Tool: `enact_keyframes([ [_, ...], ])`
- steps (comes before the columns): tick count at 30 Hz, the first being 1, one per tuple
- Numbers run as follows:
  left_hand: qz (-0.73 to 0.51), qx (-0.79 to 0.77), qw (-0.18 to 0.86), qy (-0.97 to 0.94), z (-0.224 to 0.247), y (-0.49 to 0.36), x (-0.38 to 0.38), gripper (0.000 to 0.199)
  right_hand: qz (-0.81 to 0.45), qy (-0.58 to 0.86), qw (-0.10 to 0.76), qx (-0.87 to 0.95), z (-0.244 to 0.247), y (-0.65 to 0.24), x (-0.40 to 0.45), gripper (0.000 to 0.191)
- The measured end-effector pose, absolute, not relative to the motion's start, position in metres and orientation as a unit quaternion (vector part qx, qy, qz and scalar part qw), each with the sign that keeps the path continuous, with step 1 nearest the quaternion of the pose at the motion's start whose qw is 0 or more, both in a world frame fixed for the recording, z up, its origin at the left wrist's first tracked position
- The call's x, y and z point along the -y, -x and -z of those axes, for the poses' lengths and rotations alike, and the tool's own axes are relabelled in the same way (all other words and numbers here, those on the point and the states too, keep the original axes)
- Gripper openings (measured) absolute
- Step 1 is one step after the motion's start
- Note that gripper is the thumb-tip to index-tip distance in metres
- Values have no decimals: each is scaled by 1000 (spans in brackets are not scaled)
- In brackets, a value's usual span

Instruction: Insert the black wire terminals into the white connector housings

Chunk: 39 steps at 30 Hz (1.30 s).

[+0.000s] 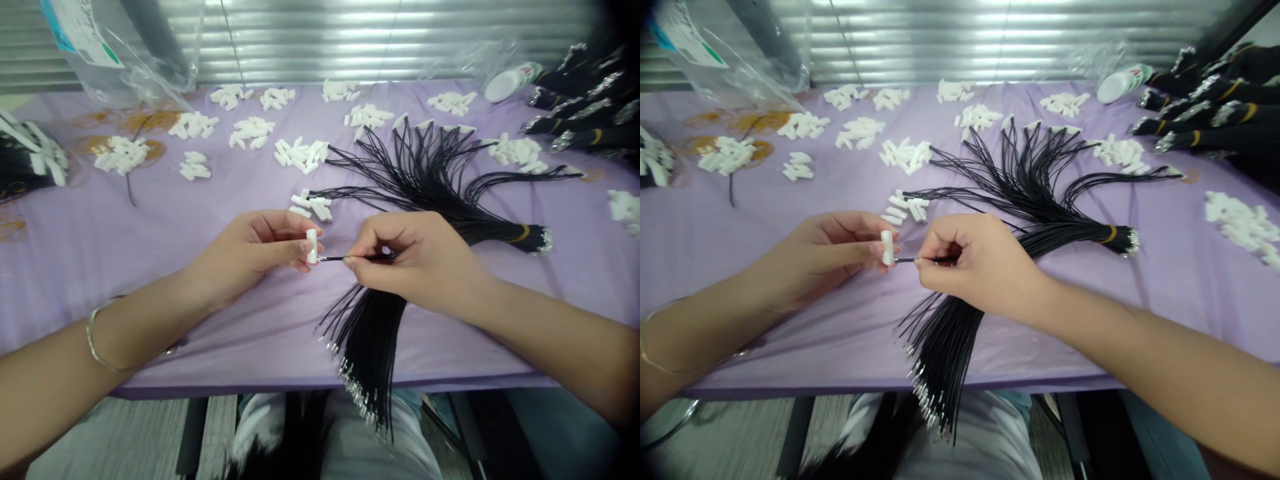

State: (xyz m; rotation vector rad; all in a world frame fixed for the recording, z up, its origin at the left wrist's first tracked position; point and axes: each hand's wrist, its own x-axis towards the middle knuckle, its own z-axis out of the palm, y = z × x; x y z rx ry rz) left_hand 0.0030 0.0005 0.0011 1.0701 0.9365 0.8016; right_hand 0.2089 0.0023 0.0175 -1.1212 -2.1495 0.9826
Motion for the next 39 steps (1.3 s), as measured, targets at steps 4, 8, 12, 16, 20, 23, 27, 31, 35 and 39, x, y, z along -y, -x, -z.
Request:
enact_keyframes([
  [4, -352, -425, 685, -476, -2, -3, -1, 13, -340, 405, 262, 808, -16, -209, -2, 9],
  [8, -349, -442, 682, -466, -5, -5, -1, 14, -355, 424, 264, 790, -16, -208, -3, 9],
  [12, -352, -446, 674, -472, -6, -5, -1, 14, -401, 437, 259, 762, -15, -206, -5, 8],
  [16, -347, -458, 659, -485, -5, -4, -1, 16, -419, 443, 266, 746, -14, -204, -5, 9],
  [20, -350, -454, 662, -483, -4, -4, -2, 15, -412, 452, 267, 745, -14, -205, -4, 11],
  [23, -353, -446, 666, -483, -2, -3, -2, 15, -406, 454, 264, 748, -15, -205, -3, 13],
  [27, -358, -430, 678, -477, 0, -3, -1, 13, -399, 457, 267, 749, -16, -206, -3, 12],
  [31, -353, -430, 702, -445, 0, -4, -1, 12, -407, 449, 270, 748, -13, -206, -4, 8],
  [35, -342, -435, 708, -439, -1, -5, -2, 10, -391, 420, 273, 772, -11, -206, -5, 8],
  [39, -337, -442, 690, -463, -1, -3, -1, 11, -395, 429, 260, 769, -12, -206, -4, 8],
])
